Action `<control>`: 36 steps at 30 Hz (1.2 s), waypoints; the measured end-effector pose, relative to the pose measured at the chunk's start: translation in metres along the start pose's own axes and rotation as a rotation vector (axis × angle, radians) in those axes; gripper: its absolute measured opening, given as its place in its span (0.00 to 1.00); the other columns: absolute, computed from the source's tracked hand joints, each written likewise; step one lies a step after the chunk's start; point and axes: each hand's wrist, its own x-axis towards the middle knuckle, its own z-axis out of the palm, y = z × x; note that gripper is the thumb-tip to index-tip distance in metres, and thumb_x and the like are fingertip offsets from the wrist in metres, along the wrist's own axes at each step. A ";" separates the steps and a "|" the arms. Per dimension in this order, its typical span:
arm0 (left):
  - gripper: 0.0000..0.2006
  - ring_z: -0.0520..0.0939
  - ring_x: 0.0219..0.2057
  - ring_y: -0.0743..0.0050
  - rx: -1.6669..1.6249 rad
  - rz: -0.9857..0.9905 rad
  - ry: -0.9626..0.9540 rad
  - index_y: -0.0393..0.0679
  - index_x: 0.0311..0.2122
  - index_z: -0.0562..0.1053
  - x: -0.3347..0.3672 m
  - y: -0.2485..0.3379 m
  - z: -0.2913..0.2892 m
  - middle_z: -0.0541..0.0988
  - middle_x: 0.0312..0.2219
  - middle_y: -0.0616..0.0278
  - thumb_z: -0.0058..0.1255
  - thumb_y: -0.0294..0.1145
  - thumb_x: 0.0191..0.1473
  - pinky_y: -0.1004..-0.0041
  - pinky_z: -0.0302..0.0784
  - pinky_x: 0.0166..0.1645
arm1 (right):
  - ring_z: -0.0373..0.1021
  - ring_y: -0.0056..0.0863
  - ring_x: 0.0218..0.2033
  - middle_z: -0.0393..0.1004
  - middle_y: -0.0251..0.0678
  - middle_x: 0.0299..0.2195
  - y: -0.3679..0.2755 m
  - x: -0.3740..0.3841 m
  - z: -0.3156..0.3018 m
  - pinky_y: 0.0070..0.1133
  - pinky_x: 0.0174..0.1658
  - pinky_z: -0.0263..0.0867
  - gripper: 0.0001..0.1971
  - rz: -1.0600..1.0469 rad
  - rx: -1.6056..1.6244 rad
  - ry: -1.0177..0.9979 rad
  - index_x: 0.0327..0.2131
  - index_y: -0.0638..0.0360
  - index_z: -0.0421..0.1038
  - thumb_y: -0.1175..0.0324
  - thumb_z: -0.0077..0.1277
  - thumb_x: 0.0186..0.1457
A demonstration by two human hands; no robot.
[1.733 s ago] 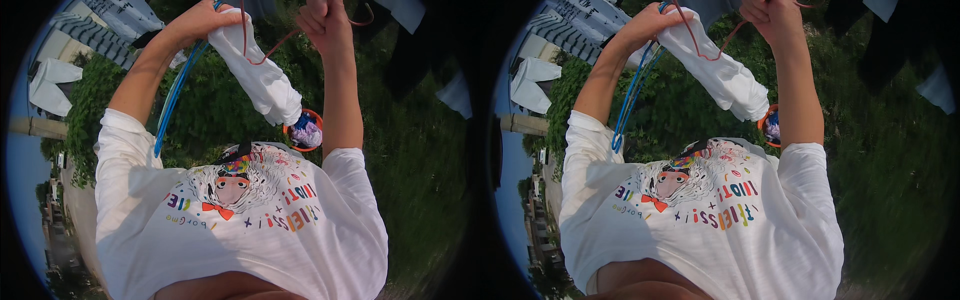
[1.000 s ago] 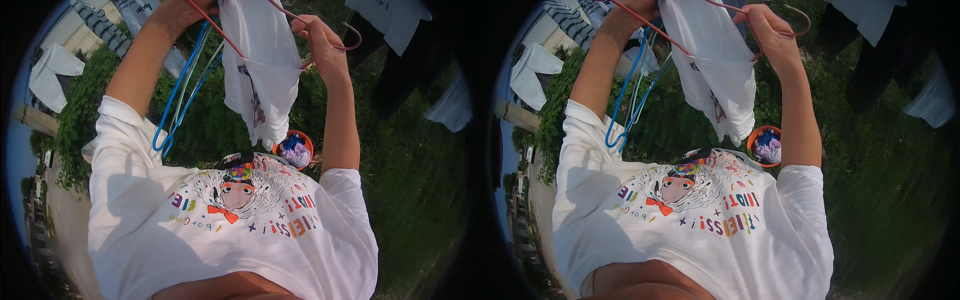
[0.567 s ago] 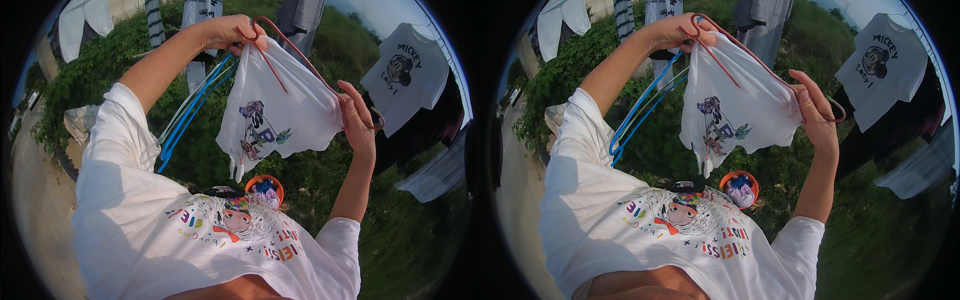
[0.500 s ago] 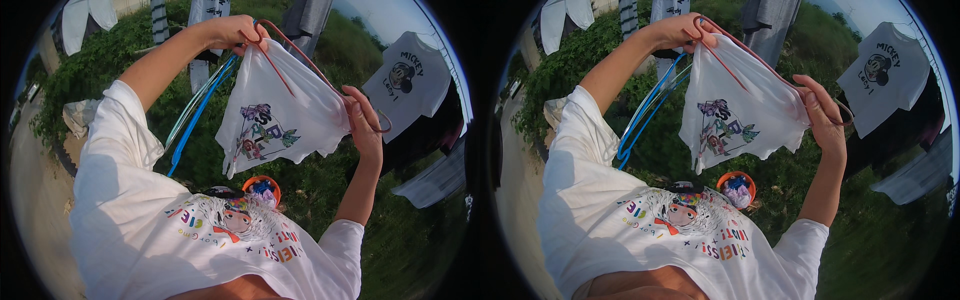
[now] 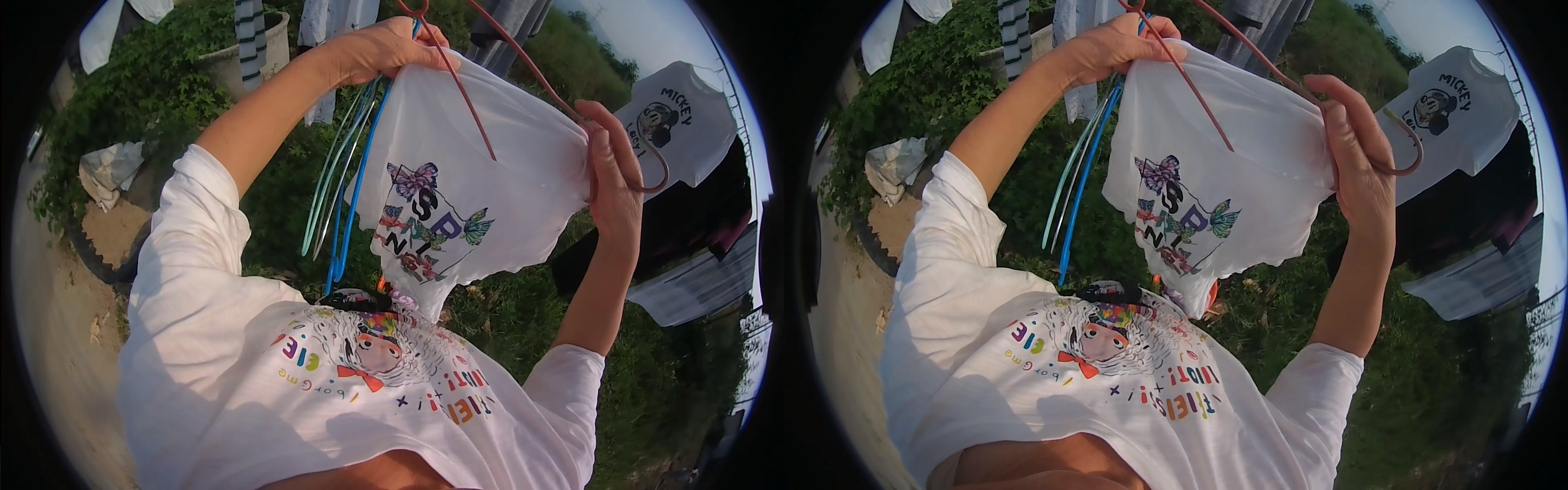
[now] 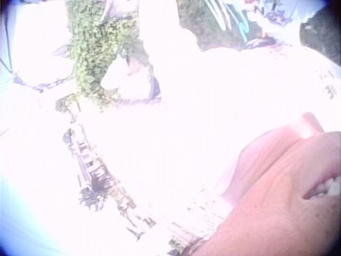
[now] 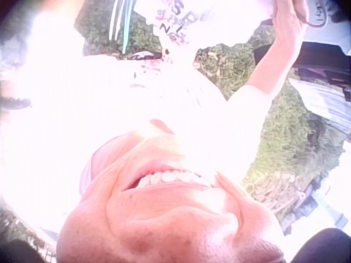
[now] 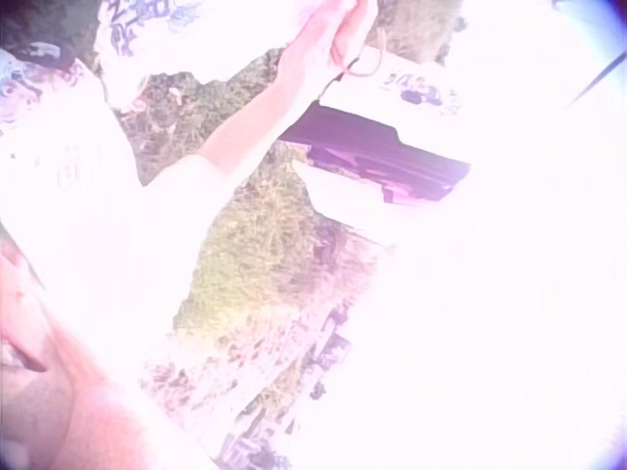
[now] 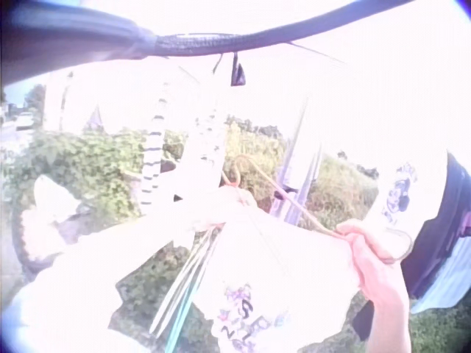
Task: The person hangs clothes on a clothesline outdoors using hangers. The person picks up several garments from a bucket, places each one onto a hanger, and then hangs the hangers onto a line.
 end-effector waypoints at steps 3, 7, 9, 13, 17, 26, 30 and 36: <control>0.15 0.75 0.33 0.79 0.160 0.064 -0.038 0.44 0.38 0.71 0.002 -0.006 0.004 0.76 0.31 0.68 0.60 0.38 0.47 0.77 0.71 0.41 | 0.65 0.09 0.30 0.72 0.25 0.30 -0.014 0.004 0.016 0.10 0.32 0.61 0.13 -0.010 -0.180 -0.003 0.45 0.58 0.74 0.63 0.45 0.63; 0.12 0.76 0.31 0.76 0.255 0.176 0.062 0.41 0.33 0.72 -0.002 -0.027 0.000 0.76 0.27 0.64 0.58 0.34 0.43 0.76 0.71 0.39 | 0.65 0.09 0.29 0.73 0.24 0.29 0.004 0.003 0.008 0.09 0.32 0.60 0.13 -0.071 -0.234 0.029 0.44 0.60 0.74 0.64 0.45 0.63; 0.14 0.77 0.29 0.74 0.371 0.182 0.103 0.39 0.34 0.74 0.002 -0.039 -0.002 0.76 0.25 0.61 0.58 0.34 0.40 0.74 0.72 0.37 | 0.66 0.09 0.30 0.73 0.24 0.31 0.008 0.004 0.005 0.09 0.33 0.61 0.13 -0.065 -0.192 0.014 0.44 0.60 0.74 0.65 0.46 0.63; 0.13 0.79 0.27 0.74 0.486 0.200 0.355 0.39 0.30 0.76 0.008 -0.054 -0.004 0.78 0.22 0.61 0.59 0.38 0.42 0.73 0.75 0.35 | 0.67 0.11 0.34 0.75 0.26 0.34 0.006 -0.001 0.009 0.10 0.38 0.63 0.13 -0.069 -0.210 -0.023 0.47 0.60 0.73 0.66 0.45 0.63; 0.11 0.80 0.28 0.79 0.177 0.111 0.313 0.41 0.29 0.77 0.006 -0.045 0.004 0.80 0.24 0.62 0.58 0.39 0.46 0.77 0.76 0.34 | 0.68 0.13 0.37 0.75 0.28 0.36 0.005 -0.019 0.004 0.11 0.41 0.64 0.14 -0.019 -0.297 -0.106 0.49 0.61 0.72 0.69 0.43 0.63; 0.08 0.75 0.17 0.80 0.047 0.324 0.223 0.40 0.22 0.77 -0.005 -0.055 -0.034 0.78 0.17 0.63 0.52 0.30 0.48 0.78 0.69 0.21 | 0.72 0.18 0.36 0.76 0.35 0.40 0.016 -0.042 0.014 0.16 0.41 0.68 0.15 -0.141 -0.326 -0.225 0.51 0.65 0.69 0.75 0.40 0.62; 0.08 0.76 0.17 0.80 0.005 0.233 0.307 0.40 0.22 0.77 -0.013 -0.054 -0.041 0.78 0.17 0.63 0.52 0.30 0.49 0.77 0.70 0.21 | 0.73 0.20 0.38 0.75 0.36 0.42 0.013 -0.038 0.018 0.17 0.42 0.68 0.16 -0.077 -0.285 -0.233 0.52 0.65 0.68 0.77 0.40 0.62; 0.08 0.76 0.18 0.79 -0.061 0.124 0.311 0.42 0.21 0.77 -0.010 -0.013 -0.066 0.77 0.16 0.64 0.52 0.31 0.48 0.76 0.71 0.22 | 0.71 0.23 0.40 0.75 0.38 0.42 -0.016 -0.013 0.009 0.18 0.44 0.67 0.16 -0.131 -0.441 -0.287 0.50 0.63 0.70 0.78 0.41 0.60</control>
